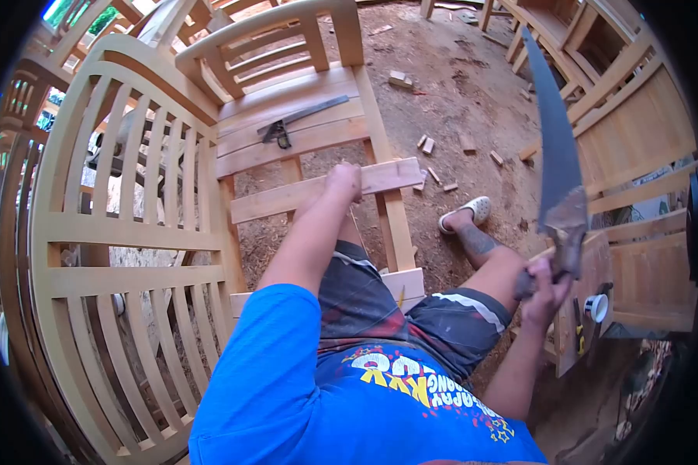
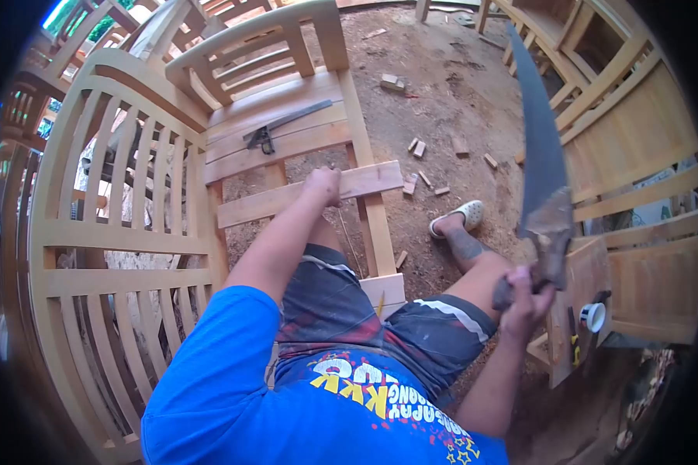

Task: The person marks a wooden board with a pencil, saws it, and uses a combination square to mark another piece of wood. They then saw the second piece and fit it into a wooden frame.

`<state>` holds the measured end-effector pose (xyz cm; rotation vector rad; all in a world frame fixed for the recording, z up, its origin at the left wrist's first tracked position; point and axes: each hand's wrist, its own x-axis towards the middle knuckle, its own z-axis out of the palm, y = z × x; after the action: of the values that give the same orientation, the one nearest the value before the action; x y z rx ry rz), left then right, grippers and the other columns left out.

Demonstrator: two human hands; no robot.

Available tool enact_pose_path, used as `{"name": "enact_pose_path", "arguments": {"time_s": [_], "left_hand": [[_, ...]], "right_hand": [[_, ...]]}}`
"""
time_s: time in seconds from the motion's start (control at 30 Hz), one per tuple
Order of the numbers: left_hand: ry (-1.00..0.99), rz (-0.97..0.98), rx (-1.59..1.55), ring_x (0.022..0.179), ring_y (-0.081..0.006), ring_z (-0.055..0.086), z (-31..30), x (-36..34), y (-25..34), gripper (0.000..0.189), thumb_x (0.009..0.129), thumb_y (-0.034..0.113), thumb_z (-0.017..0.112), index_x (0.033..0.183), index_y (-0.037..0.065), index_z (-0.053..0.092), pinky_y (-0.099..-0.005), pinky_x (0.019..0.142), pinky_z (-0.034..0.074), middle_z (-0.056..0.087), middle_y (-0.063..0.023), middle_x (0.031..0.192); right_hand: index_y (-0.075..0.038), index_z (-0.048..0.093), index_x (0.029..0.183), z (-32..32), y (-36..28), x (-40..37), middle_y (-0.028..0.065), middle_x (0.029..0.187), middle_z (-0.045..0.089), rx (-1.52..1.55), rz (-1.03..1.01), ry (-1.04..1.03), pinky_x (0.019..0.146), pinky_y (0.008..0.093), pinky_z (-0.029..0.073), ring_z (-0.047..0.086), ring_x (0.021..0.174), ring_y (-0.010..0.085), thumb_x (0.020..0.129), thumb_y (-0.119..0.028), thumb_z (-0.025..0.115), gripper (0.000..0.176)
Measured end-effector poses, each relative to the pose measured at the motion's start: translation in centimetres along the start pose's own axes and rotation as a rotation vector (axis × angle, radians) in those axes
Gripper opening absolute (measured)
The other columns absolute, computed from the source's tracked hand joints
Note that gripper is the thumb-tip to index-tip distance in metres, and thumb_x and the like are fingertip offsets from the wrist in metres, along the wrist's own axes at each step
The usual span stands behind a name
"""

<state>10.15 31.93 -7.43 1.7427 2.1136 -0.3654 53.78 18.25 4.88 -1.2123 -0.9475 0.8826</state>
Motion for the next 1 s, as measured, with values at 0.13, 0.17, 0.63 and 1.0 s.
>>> {"name": "enact_pose_path", "arguments": {"time_s": [0.13, 0.17, 0.63, 1.0], "left_hand": [[-0.048, -0.002, 0.050, 0.124, -0.0322, 0.072, 0.4, 1.1, -0.3, 0.064, 0.072, 0.032, 0.101, 0.125, 0.006, 0.076, -0.0417, 0.102, 0.062, 0.073, -0.0182, 0.134], [-0.069, 0.007, 0.062, 0.125, -0.0340, 0.071, 0.4, 1.5, -0.4, 0.065, 0.071, 0.035, 0.101, 0.123, 0.005, 0.076, -0.0431, 0.103, 0.061, 0.072, -0.0191, 0.135], [-0.200, 0.038, 0.110, 0.124, -0.0379, 0.070, -1.2, 1.7, 0.1, 0.078, 0.064, 0.040, 0.102, 0.126, 0.003, 0.072, -0.0462, 0.107, 0.058, 0.072, -0.0216, 0.133], [-0.074, 0.067, -0.164, 0.137, -0.0381, 0.062, -1.5, 3.6, 1.2, 0.094, 0.088, 0.069, 0.076, 0.156, 0.011, 0.046, -0.0506, 0.114, 0.051, 0.062, -0.0230, 0.150]], "right_hand": [[0.000, 0.061, 0.133, 2.5, 0.4, -0.9, 0.0039, 0.102, 0.064, -0.056, 0.364, -0.119, 0.070, 0.0259, 0.055, 0.062, 0.084, 0.0111, 0.097, -0.001, 0.071, 0.037], [-0.001, 0.062, 0.131, 4.3, -0.6, -2.2, 0.0050, 0.106, 0.064, -0.073, 0.406, -0.103, 0.068, 0.0238, 0.054, 0.062, 0.084, 0.0112, 0.097, -0.002, 0.072, 0.036], [0.007, 0.046, 0.156, 7.4, 1.5, -8.1, 0.0238, 0.134, 0.070, -0.284, 0.184, -0.466, 0.105, 0.0356, 0.054, 0.069, 0.124, 0.0231, 0.096, -0.003, 0.070, 0.065], [0.006, 0.047, 0.154, 6.9, 1.3, -5.9, 0.0214, 0.137, 0.067, -0.479, 0.262, -0.580, 0.109, 0.0366, 0.051, 0.066, 0.128, 0.0246, 0.095, -0.007, 0.075, 0.067]]}}
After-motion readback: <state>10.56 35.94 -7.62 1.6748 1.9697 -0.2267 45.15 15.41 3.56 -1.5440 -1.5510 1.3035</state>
